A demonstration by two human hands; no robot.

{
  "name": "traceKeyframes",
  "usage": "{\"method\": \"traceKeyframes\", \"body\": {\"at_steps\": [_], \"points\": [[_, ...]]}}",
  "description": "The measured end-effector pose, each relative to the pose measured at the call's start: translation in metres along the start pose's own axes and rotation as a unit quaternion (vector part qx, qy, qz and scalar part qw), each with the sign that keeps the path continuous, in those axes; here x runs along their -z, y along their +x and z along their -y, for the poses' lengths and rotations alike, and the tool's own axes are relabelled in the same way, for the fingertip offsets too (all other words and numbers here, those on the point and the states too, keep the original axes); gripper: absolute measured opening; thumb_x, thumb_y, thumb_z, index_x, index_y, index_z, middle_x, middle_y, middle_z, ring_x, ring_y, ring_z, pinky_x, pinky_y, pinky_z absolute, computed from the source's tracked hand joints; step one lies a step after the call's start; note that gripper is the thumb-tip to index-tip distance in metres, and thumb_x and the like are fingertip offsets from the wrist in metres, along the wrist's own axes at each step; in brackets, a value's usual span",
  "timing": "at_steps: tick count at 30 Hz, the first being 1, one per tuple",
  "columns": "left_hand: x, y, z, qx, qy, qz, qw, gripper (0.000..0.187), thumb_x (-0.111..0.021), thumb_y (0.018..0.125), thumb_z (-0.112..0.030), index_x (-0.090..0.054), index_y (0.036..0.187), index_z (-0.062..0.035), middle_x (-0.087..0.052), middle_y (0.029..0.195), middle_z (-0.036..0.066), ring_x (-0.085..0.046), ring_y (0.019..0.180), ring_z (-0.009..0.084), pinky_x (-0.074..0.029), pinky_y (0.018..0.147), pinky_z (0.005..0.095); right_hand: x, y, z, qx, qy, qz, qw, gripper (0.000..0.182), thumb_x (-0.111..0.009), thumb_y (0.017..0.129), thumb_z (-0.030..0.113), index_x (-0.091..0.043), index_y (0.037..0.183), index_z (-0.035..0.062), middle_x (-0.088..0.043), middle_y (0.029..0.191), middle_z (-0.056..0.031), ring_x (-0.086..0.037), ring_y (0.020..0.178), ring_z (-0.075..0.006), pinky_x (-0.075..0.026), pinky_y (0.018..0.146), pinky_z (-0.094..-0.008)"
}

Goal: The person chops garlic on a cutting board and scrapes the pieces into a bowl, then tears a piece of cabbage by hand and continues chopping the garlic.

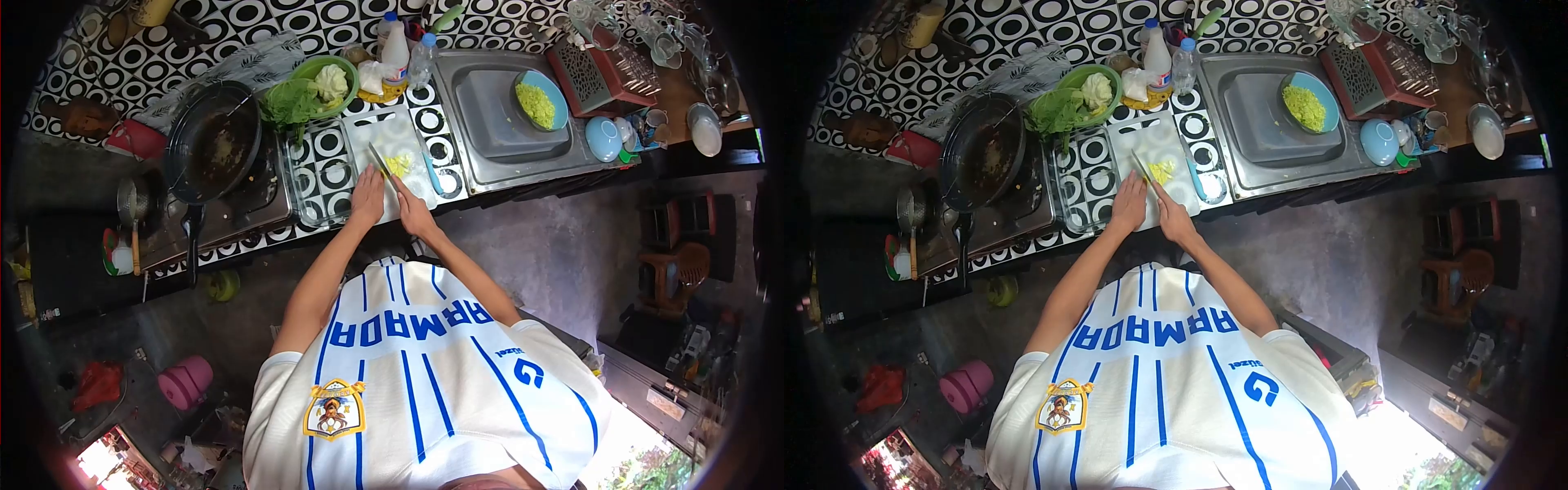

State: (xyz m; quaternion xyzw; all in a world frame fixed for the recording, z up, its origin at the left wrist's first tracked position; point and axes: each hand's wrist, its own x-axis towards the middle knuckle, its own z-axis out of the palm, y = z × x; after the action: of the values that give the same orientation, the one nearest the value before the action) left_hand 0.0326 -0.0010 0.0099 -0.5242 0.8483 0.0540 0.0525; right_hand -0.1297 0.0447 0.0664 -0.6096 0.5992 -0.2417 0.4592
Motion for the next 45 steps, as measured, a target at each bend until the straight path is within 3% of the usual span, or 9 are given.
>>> {"method": "traceKeyframes", "body": {"at_steps": [12,16,19,25,27,31,35,39,45], "points": [[0.009,-0.001,-0.006,0.017,0.033,0.013,0.999,0.049,-0.051,0.092,-0.016,-0.054,0.136,0.0039,-0.044,0.146,0.015,-0.024,0.148,0.035,-0.017,0.121,0.0418,-0.011,-0.004,-0.003,0.044,-0.047,-0.032,0.997,0.049,-0.042,0.103,0.015,-0.039,0.152,0.0217,-0.061,0.086,-0.0391,-0.06,0.085,-0.0563,-0.048,0.073,-0.0562],[0.017,-0.001,-0.012,0.03,0.074,0.075,0.994,0.048,-0.051,0.092,-0.019,-0.056,0.136,0.0011,-0.044,0.147,0.013,-0.024,0.148,0.0348,-0.016,0.121,0.0429,-0.02,0.013,-0.005,0.091,-0.024,-0.051,0.994,0.05,-0.042,0.103,0.013,-0.039,0.152,0.0205,-0.062,0.088,-0.0378,-0.06,0.084,-0.0566,-0.047,0.073,-0.0567],[0.008,-0.002,-0.013,0.034,0.064,0.03,0.997,0.05,-0.051,0.093,-0.019,-0.054,0.138,0.0006,-0.043,0.147,0.013,-0.023,0.148,0.0355,-0.015,0.121,0.0436,-0.016,0.034,0.0,0.088,-0.008,-0.041,0.995,0.051,-0.041,0.102,0.011,-0.038,0.152,0.0182,-0.064,0.096,-0.0356,-0.06,0.091,-0.0547,-0.049,0.077,-0.055],[0.02,-0.002,-0.015,0.042,0.069,0.096,0.992,0.052,-0.053,0.092,-0.021,-0.053,0.139,0.0,-0.039,0.151,0.014,-0.021,0.149,0.0364,-0.013,0.122,0.0438,-0.009,-0.023,-0.024,0.153,-0.058,-0.061,0.985,0.051,-0.041,0.102,0.012,-0.037,0.152,0.0171,-0.062,0.105,-0.0373,-0.06,0.098,-0.0538,-0.049,0.082,-0.0542],[0.032,-0.004,-0.017,0.045,0.051,0.122,0.99,0.052,-0.054,0.09,-0.02,-0.054,0.138,0.0017,-0.039,0.152,0.015,-0.022,0.148,0.0366,-0.013,0.122,0.0442,-0.008,-0.018,-0.023,0.096,-0.046,-0.015,0.994,0.051,-0.041,0.102,0.012,-0.037,0.152,0.0172,-0.062,0.106,-0.0368,-0.06,0.099,-0.0534,-0.048,0.083,-0.0538],[-0.003,-0.006,-0.012,0.037,-0.013,-0.083,0.996,0.047,-0.053,0.087,-0.013,-0.059,0.128,0.007,-0.045,0.144,0.019,-0.028,0.145,0.0382,-0.02,0.12,0.0449,0.002,0.015,-0.003,0.04,-0.012,0.009,0.999,0.05,-0.042,0.102,0.015,-0.039,0.151,0.0188,-0.062,0.087,-0.037,-0.06,0.087,-0.055,-0.044,0.077,-0.0599],[0.009,0.003,-0.008,0.065,-0.139,-0.117,0.981,0.039,-0.051,0.086,-0.006,-0.062,0.121,0.0062,-0.057,0.126,0.022,-0.051,0.125,0.0396,-0.038,0.109,0.0451,0.029,0.012,0.002,0.024,-0.031,0.061,0.997,0.047,-0.039,0.104,0.019,-0.04,0.151,0.0148,-0.061,0.115,-0.0348,-0.059,0.106,-0.0509,-0.048,0.089,-0.0487],[0.026,0.017,-0.016,0.171,-0.28,-0.113,0.938,0.03,-0.048,0.085,0.001,-0.064,0.111,0.0044,-0.063,0.106,0.024,-0.061,0.103,0.0422,-0.048,0.093,0.0474,0.05,-0.009,-0.014,0.064,-0.022,-0.029,0.997,0.047,-0.037,0.105,0.019,-0.039,0.152,0.0161,-0.054,0.133,-0.0319,-0.053,0.121,-0.0486,-0.045,0.1,-0.0467],[0.0,0.041,-0.013,0.239,-0.324,-0.198,0.894,0.029,-0.051,0.082,0.004,-0.065,0.107,0.0034,-0.063,0.102,0.026,-0.061,0.096,0.0453,-0.05,0.085,0.0505,0.054,-0.01,-0.038,0.024,-0.042,-0.062,0.997,0.05,-0.039,0.104,0.017,-0.036,0.153,0.021,-0.064,0.103,-0.035,-0.063,0.096,-0.0516,-0.048,0.084,-0.0517]]}}
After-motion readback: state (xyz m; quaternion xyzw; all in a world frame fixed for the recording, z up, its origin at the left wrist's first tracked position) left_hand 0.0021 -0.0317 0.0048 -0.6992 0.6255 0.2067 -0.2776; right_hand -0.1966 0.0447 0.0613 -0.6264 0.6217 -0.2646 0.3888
